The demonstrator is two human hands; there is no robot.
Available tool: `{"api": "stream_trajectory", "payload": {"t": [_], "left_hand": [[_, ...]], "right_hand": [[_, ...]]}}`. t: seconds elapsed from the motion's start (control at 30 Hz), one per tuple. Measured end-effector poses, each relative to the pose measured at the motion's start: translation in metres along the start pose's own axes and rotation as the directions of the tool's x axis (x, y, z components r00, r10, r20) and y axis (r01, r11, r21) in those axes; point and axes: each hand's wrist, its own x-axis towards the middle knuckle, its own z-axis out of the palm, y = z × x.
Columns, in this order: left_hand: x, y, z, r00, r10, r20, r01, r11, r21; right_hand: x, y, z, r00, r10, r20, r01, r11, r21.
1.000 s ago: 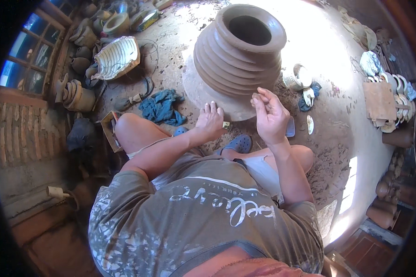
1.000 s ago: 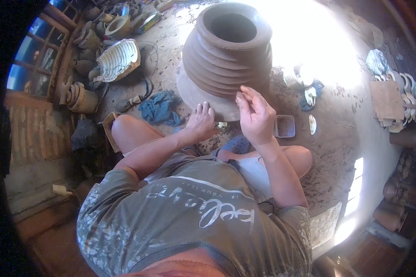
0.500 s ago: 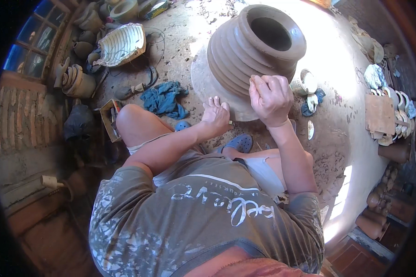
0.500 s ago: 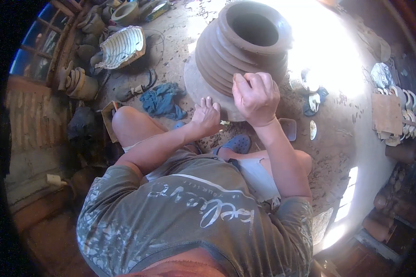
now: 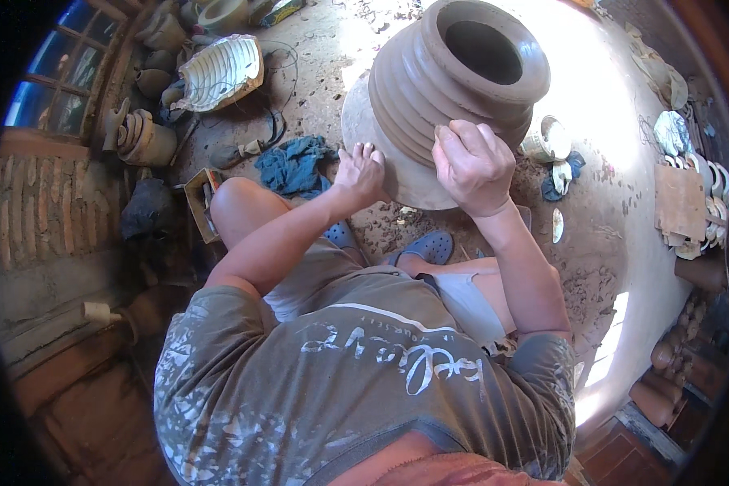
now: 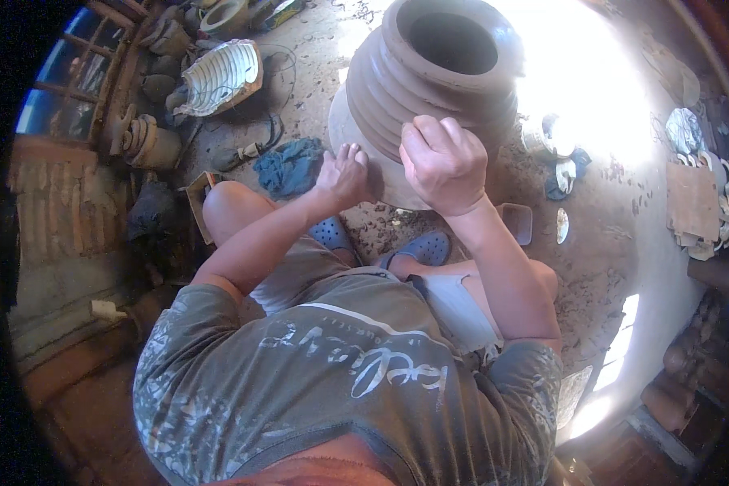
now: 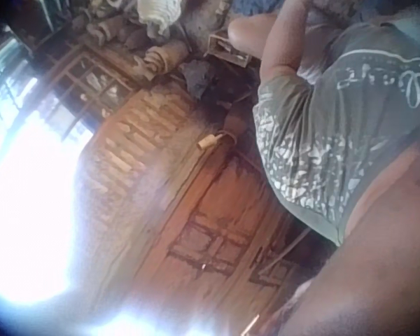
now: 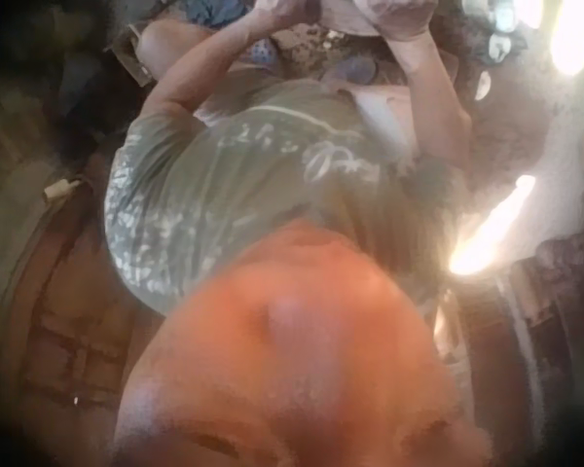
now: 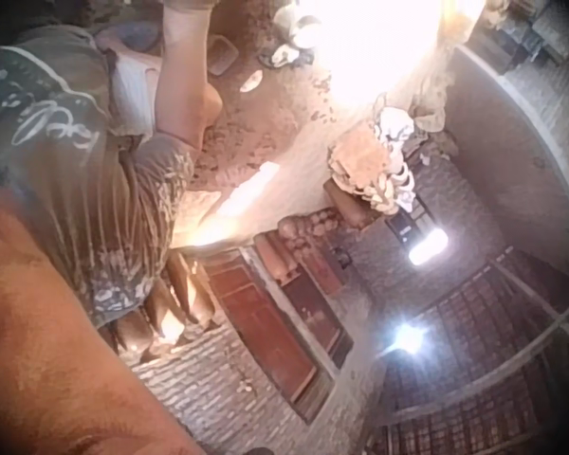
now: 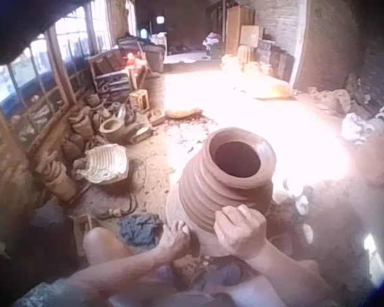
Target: The person shapes the exterior of a large clay pot on a pottery wheel by hand, using their fingers to smooth the ridges and refine the rim while the wheel rotates.
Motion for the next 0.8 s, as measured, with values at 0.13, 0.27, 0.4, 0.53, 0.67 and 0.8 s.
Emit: {"api": "stream_trajectory", "payload": {"t": [0.13,0.27,0.4,0.53,0.67,0.8], "left_hand": [[0.01,-0.028,-0.009,0.999,0.048,-0.013,-0.047,0.998,0.041],[0.02,-0.047,-0.03,0.995,0.099,0.018,-0.1,0.994,0.05],[0.033,-0.064,-0.042,0.993,0.117,0.029,-0.118,0.992,0.046],[0.048,-0.077,-0.05,0.988,0.146,0.058,-0.151,0.983,0.101],[0.045,-0.078,-0.057,0.99,0.14,0.033,-0.142,0.987,0.072],[0.046,-0.074,-0.04,0.98,0.198,0.018,-0.199,0.973,0.12]], "right_hand": [[-0.001,0.003,-0.002,1.0,0.007,0.005,-0.007,0.998,0.054],[-0.004,0.009,-0.006,1.0,0.015,0.005,-0.015,0.996,0.093],[-0.01,0.018,-0.015,1.0,0.016,0.007,-0.017,0.994,0.11],[-0.018,0.035,-0.024,1.0,-0.001,0.026,-0.002,0.992,0.123],[-0.029,0.054,-0.036,0.998,0.004,0.057,-0.01,0.994,0.108],[-0.059,0.077,-0.045,0.96,0.28,0.033,-0.281,0.946,0.162]]}}
